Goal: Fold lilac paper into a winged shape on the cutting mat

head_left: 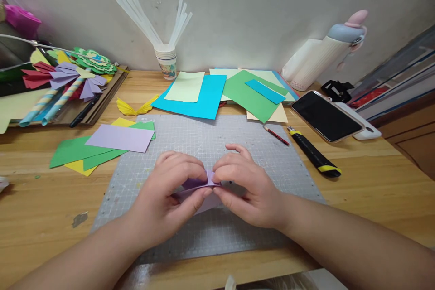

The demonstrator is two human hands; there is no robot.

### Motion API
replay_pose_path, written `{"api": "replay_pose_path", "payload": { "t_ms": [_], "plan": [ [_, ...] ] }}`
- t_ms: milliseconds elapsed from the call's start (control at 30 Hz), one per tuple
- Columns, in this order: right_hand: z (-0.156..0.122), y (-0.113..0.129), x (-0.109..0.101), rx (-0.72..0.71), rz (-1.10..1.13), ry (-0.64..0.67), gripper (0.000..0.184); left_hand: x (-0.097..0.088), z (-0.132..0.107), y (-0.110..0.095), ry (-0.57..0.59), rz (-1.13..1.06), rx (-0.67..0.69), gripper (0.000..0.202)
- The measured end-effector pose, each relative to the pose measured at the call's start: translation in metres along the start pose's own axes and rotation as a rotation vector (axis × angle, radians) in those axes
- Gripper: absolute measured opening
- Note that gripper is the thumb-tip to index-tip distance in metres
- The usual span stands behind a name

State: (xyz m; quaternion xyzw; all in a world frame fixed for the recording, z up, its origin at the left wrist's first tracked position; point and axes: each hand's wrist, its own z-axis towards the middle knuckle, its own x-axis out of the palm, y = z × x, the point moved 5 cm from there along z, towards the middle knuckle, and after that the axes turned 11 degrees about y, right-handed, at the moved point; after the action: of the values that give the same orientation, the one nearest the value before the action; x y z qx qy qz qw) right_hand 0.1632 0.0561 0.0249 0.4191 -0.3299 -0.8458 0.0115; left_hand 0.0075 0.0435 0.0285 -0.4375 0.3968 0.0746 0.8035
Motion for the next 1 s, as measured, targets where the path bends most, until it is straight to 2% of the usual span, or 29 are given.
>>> {"api": "replay_pose_path", "payload": {
  "t_ms": [167, 267, 400, 733, 1000],
  "plan": [
    [-0.003, -0.004, 0.004, 0.042, 0.032, 0.015, 0.015, 0.000, 0.001, 0.000, -0.002, 0.002, 0.020, 0.013],
    [-0.006, -0.009, 0.004, 0.092, 0.102, -0.071, 0.021, -0.002, 0.002, 0.000, -0.023, 0.006, 0.012, 0.013],
    [-0.006, -0.012, 0.002, 0.134, 0.141, -0.136, 0.013, -0.004, 0.001, -0.001, -0.055, 0.030, 0.015, 0.012],
    [-0.004, -0.007, -0.004, 0.047, 0.060, -0.141, 0.005, -0.005, 0.000, 0.000, -0.086, 0.032, 0.022, 0.015],
    [-0.004, -0.003, -0.001, 0.031, -0.001, -0.074, 0.005, -0.006, 0.002, -0.005, -0.072, 0.077, 0.073, 0.016]
  ]
}}
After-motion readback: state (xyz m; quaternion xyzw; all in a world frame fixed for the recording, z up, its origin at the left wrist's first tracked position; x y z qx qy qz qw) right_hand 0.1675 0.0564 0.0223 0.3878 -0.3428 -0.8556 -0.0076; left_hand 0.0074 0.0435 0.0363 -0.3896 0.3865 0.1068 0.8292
